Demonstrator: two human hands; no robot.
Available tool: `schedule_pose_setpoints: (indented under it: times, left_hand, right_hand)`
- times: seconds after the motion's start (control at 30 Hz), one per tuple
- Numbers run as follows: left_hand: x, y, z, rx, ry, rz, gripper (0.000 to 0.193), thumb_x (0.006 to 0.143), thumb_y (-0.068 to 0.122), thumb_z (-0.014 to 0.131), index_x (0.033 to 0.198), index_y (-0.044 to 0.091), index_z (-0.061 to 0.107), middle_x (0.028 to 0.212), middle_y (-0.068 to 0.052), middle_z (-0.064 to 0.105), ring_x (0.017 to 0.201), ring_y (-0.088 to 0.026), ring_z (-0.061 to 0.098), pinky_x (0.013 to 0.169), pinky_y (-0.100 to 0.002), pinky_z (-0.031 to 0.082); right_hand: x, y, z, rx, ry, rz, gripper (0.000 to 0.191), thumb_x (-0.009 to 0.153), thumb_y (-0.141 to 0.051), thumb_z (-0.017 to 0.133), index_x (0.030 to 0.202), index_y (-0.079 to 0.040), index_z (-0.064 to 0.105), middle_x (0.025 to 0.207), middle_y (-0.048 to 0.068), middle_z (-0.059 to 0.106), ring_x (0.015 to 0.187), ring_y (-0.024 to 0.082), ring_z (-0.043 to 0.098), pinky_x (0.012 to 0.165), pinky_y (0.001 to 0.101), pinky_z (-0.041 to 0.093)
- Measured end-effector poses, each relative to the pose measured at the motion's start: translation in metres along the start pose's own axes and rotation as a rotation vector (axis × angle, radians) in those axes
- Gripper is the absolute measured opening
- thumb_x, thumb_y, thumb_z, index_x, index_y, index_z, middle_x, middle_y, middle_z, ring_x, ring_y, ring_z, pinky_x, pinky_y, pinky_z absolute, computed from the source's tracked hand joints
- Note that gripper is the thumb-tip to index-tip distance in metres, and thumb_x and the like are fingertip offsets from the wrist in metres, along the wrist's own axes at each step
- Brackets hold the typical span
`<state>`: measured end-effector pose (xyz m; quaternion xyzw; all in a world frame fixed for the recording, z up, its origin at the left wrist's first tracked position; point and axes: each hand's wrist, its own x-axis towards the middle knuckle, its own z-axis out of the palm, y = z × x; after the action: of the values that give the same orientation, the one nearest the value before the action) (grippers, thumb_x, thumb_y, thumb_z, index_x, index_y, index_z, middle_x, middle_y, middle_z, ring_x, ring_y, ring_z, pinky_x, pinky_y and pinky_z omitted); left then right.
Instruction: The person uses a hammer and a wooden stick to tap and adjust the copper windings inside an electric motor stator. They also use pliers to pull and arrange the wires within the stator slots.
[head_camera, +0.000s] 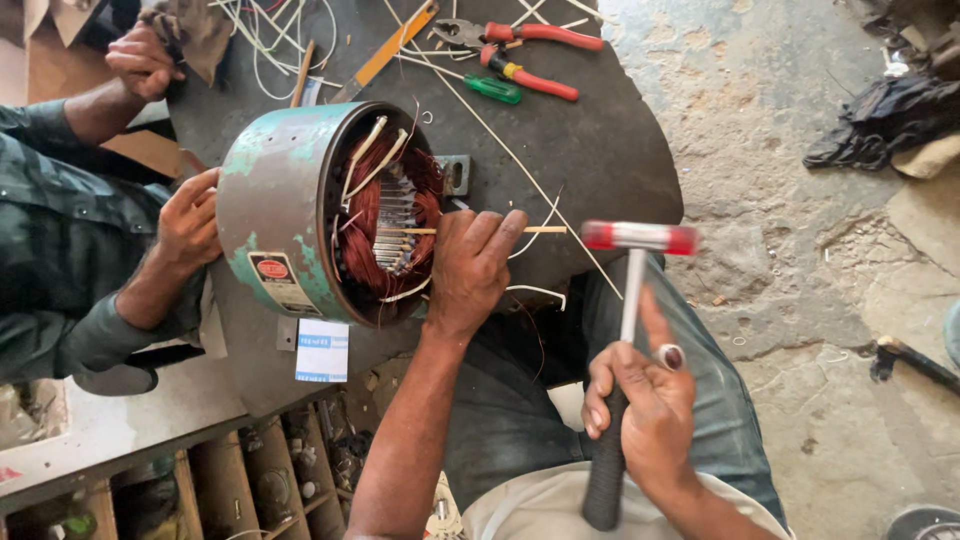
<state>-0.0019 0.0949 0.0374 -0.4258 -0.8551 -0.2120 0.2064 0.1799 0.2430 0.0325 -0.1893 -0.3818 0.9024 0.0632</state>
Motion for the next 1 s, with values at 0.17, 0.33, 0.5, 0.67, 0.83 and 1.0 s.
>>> schedule_pose_setpoints:
  times: [0.17,0.33,0.5,0.67,0.83,1.0]
  left_hand:
    - [0.000,-0.001,-0.001,0.019,-0.003,-0.007,0.038,0.084,-0.003,0.061,0.121,0.005,0.066,0.095,-0.005,0.057,0.089,-0.027,0.054,0.085,-0.043,0.043]
    - [0.001,-0.001,-0.001,0.014,0.002,-0.021,0.038,0.083,-0.005,0.060,0.120,0.005,0.067,0.095,-0.006,0.057,0.089,-0.027,0.054,0.085,-0.043,0.043]
    - [-0.001,-0.001,-0.001,0.020,-0.017,-0.033,0.039,0.083,-0.004,0.060,0.120,0.005,0.067,0.095,-0.005,0.058,0.088,-0.026,0.054,0.085,-0.042,0.043]
    - [-0.002,-0.002,0.000,0.009,-0.016,-0.030,0.037,0.085,-0.003,0.061,0.120,0.005,0.066,0.097,-0.006,0.058,0.090,-0.027,0.054,0.085,-0.042,0.043]
    - [-0.003,-0.002,-0.001,0.008,-0.020,-0.046,0.037,0.085,-0.002,0.061,0.121,0.006,0.066,0.098,-0.006,0.059,0.092,-0.027,0.055,0.086,-0.042,0.043]
    - [-0.004,-0.004,-0.001,-0.009,-0.017,-0.040,0.039,0.084,-0.003,0.061,0.121,0.004,0.066,0.100,-0.006,0.060,0.093,-0.028,0.056,0.086,-0.043,0.043]
  right_hand:
    - [0.003,-0.001,0.003,-0.094,-0.017,0.083,0.072,0.102,-0.013,0.049,0.168,-0.020,0.021,0.067,0.007,0.048,0.042,0.015,0.048,0.036,0.0302,0.045]
    - [0.003,0.001,0.004,0.010,0.020,0.037,0.073,0.101,-0.012,0.048,0.166,-0.022,0.018,0.067,0.007,0.048,0.042,0.015,0.049,0.037,0.0303,0.047]
    - [0.001,0.008,0.005,0.053,0.041,-0.030,0.077,0.099,-0.009,0.048,0.166,-0.025,0.013,0.067,0.007,0.048,0.043,0.014,0.049,0.036,0.0294,0.047]
    - [0.002,0.006,0.005,0.082,0.069,-0.009,0.075,0.100,-0.009,0.047,0.165,-0.027,0.015,0.066,0.007,0.049,0.042,0.013,0.048,0.037,0.0282,0.046]
    - [0.002,0.002,0.006,0.045,0.044,0.019,0.073,0.101,-0.011,0.049,0.167,-0.021,0.019,0.066,0.007,0.049,0.043,0.013,0.049,0.036,0.0288,0.045]
    - [0.001,0.007,0.004,0.056,-0.002,0.070,0.073,0.101,-0.012,0.049,0.167,-0.022,0.018,0.067,0.007,0.051,0.043,0.013,0.051,0.037,0.0279,0.046]
